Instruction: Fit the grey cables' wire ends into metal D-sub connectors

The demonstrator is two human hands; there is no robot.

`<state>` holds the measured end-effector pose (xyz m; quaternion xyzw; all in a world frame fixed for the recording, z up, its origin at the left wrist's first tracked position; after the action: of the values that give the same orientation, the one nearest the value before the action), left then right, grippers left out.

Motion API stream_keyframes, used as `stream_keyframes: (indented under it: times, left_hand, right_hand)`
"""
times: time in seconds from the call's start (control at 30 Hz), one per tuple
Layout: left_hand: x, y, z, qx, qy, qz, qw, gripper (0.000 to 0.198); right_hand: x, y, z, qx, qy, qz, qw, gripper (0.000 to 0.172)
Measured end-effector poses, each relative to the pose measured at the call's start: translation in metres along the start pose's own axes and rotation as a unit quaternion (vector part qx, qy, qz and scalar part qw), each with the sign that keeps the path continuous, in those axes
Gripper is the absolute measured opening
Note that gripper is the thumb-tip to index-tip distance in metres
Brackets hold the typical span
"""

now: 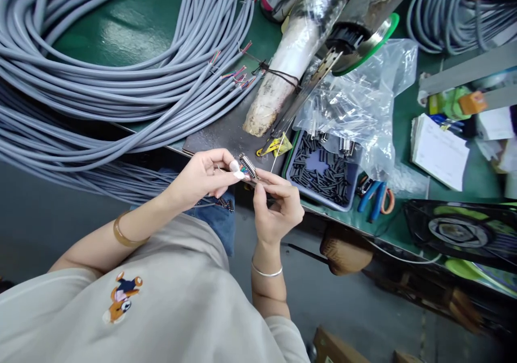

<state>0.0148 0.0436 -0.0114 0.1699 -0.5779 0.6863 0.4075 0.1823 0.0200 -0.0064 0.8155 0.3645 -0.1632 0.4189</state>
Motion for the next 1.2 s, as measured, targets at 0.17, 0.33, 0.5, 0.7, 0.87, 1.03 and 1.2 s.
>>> stream_keyframes:
  times: [0.17, 0.33, 0.5, 0.7, 0.87, 1.03, 1.2]
  left_hand:
    - [0.006, -0.006, -0.004, 0.064, -0.107, -0.092, 0.988, 0.024]
    - [0.010, -0.013, -0.008, 0.083, -0.206, -0.162, 0.962, 0.018]
    - [0.014, -0.018, -0.010, 0.094, -0.234, -0.208, 0.945, 0.015]
    - [0.016, -0.021, -0.013, 0.090, -0.232, -0.211, 0.945, 0.015]
    - [0.018, -0.022, -0.013, 0.098, -0.253, -0.239, 0.933, 0.014]
    - [0.021, -0.024, -0.011, 0.103, -0.255, -0.229, 0.934, 0.014]
    - [0.023, -0.024, -0.010, 0.095, -0.233, -0.235, 0.939, 0.013]
  right_hand:
    - [-0.002, -0.001, -0.004, 0.034, 0.029, 0.027, 0.999, 0.018]
    - [-0.004, -0.001, -0.012, 0.046, 0.046, 0.051, 0.997, 0.020]
    - [-0.003, -0.002, -0.019, 0.045, 0.044, 0.050, 0.997, 0.019]
    - [0.000, -0.002, -0.024, 0.046, 0.033, 0.033, 0.998, 0.018]
    - [-0.003, -0.001, -0.028, 0.045, 0.048, 0.057, 0.996, 0.018]
    - [-0.011, 0.003, -0.034, 0.051, 0.063, 0.076, 0.994, 0.019]
    - [-0.013, 0.005, -0.032, 0.049, 0.089, 0.100, 0.990, 0.021]
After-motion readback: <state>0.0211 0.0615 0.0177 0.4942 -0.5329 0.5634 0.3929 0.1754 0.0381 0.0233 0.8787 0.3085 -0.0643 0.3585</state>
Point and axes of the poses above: each hand's wrist, its own z-axis away from the middle knuckle, its own y-axis out of the back of the hand, x = y × z, the point moved 4 cm from there along -z, towards the middle knuckle, and after that the axes turned 15 degrees about z, right-handed, at the moved point
